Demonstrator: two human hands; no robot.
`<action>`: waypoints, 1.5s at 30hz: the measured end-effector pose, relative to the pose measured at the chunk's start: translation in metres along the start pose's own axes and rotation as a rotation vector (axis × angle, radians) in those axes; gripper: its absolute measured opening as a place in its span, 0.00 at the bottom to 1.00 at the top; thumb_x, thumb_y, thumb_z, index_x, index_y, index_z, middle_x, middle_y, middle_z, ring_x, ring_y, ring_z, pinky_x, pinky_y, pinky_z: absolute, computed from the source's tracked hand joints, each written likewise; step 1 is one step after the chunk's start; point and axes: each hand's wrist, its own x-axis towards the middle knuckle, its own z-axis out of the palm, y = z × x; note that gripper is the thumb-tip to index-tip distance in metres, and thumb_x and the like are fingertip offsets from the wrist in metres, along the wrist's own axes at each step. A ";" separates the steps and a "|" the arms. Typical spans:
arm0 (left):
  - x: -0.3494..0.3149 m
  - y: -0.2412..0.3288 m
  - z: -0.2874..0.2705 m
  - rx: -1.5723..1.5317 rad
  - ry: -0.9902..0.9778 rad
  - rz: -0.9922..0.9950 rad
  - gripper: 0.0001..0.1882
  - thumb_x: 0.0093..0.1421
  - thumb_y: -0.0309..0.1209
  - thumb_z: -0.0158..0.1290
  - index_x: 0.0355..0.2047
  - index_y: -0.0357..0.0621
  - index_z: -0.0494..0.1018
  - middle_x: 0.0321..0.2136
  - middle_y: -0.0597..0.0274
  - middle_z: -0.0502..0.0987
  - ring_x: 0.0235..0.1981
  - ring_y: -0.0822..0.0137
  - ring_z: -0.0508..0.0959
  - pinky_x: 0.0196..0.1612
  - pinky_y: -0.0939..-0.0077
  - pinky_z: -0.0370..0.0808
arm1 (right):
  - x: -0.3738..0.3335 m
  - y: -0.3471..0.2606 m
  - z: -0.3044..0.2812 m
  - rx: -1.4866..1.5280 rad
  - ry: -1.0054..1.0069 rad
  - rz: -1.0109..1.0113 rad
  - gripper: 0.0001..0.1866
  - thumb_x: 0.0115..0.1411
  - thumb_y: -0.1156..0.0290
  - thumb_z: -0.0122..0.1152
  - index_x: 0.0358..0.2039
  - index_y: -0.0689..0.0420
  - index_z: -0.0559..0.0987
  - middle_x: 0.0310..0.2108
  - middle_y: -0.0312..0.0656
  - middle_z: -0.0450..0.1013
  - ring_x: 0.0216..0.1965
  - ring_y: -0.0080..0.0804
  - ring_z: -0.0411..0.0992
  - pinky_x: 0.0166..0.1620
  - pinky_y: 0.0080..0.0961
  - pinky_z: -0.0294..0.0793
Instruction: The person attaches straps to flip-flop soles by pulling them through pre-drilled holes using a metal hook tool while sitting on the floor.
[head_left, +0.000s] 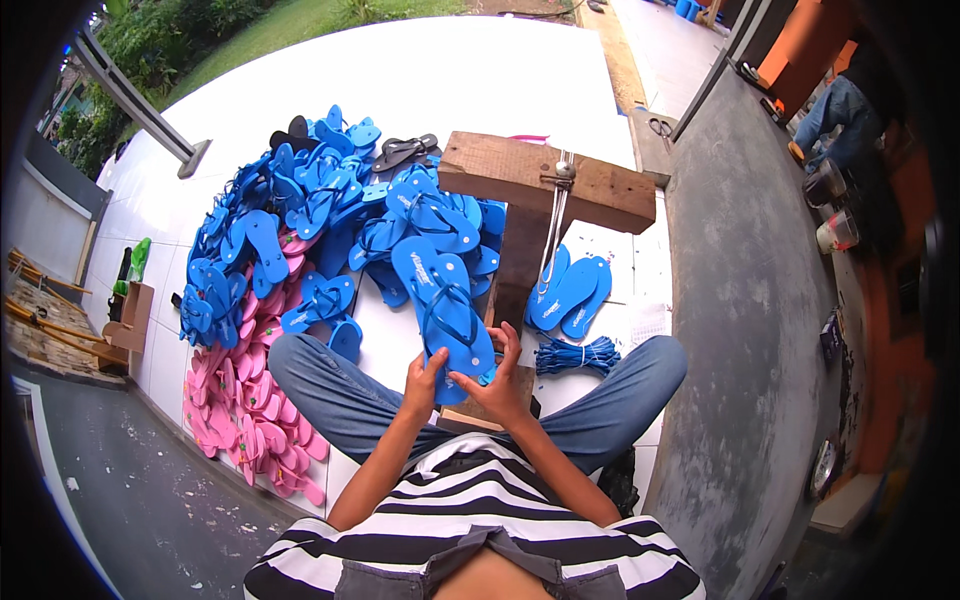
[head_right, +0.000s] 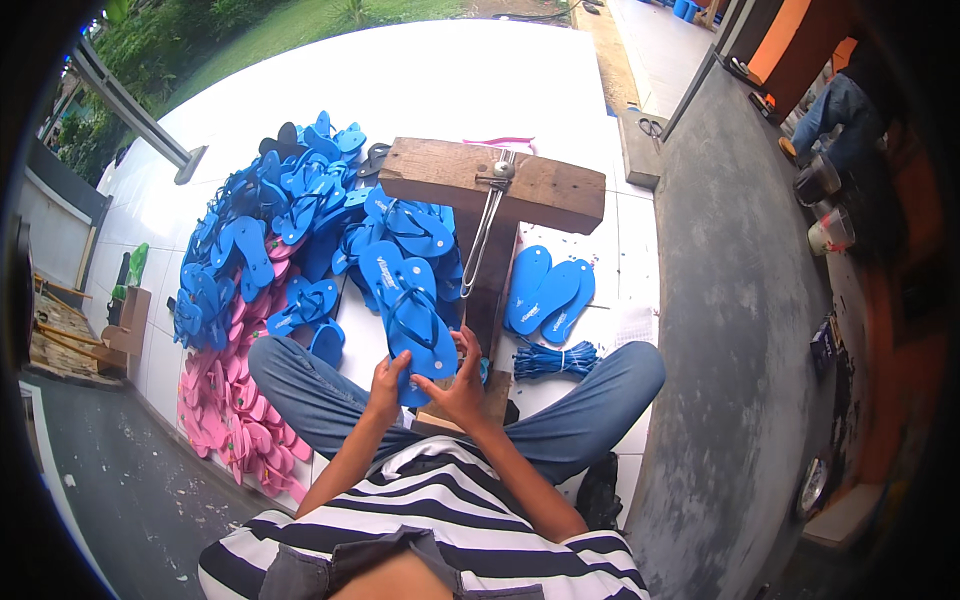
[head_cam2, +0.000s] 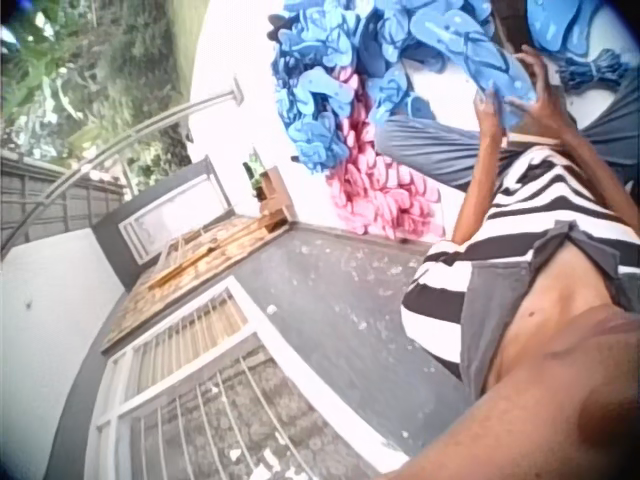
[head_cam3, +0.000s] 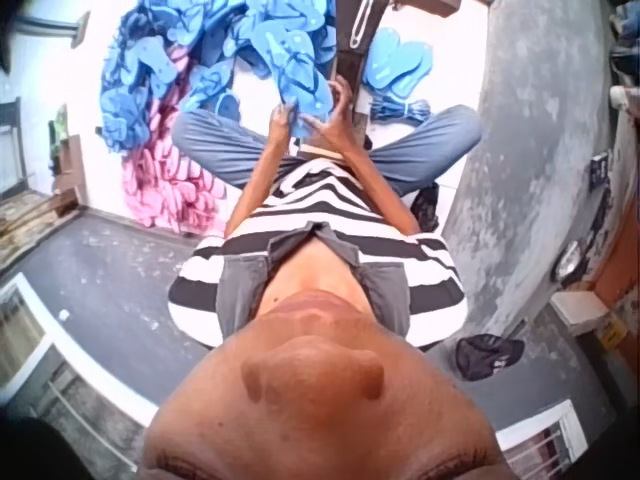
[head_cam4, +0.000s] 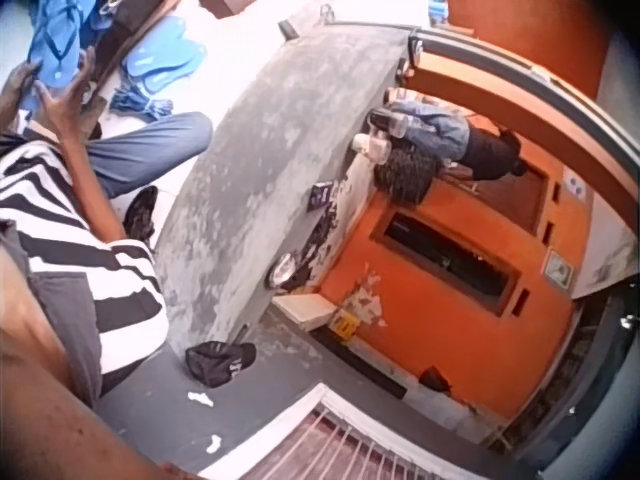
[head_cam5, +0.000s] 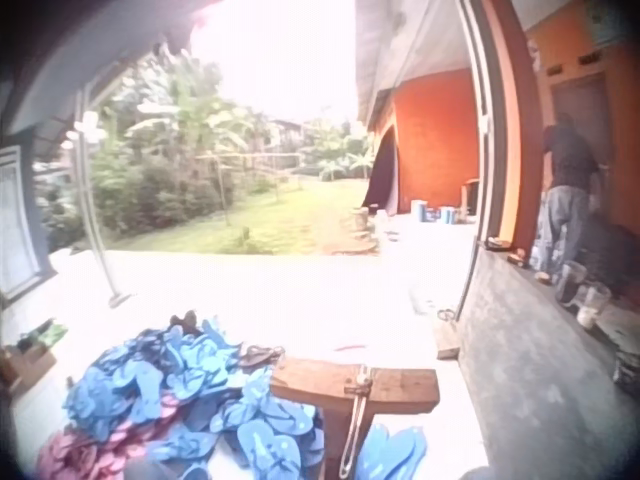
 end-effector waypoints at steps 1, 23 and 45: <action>0.009 0.013 0.006 0.017 0.027 0.086 0.24 0.64 0.43 0.55 0.51 0.35 0.70 0.41 0.60 0.78 0.40 0.72 0.77 0.47 0.76 0.74 | 0.002 0.003 -0.007 0.014 -0.003 0.043 0.55 0.48 0.67 0.75 0.67 0.54 0.45 0.55 0.49 0.62 0.54 0.39 0.65 0.51 0.34 0.68; 0.101 -0.094 0.000 0.758 0.019 0.306 0.14 0.64 0.33 0.52 0.47 0.40 0.74 0.38 0.55 0.76 0.39 0.65 0.77 0.42 0.71 0.73 | 0.015 0.223 -0.050 0.080 0.531 0.724 0.23 0.56 0.64 0.64 0.49 0.60 0.69 0.29 0.36 0.70 0.25 0.21 0.66 0.27 0.21 0.67; 0.121 -0.132 -0.022 1.118 0.116 -0.237 0.27 0.66 0.54 0.39 0.57 0.53 0.68 0.55 0.44 0.69 0.61 0.41 0.60 0.60 0.37 0.52 | 0.068 0.300 -0.060 -0.181 0.736 0.812 0.19 0.58 0.65 0.63 0.44 0.67 0.77 0.33 0.48 0.79 0.35 0.41 0.78 0.43 0.35 0.75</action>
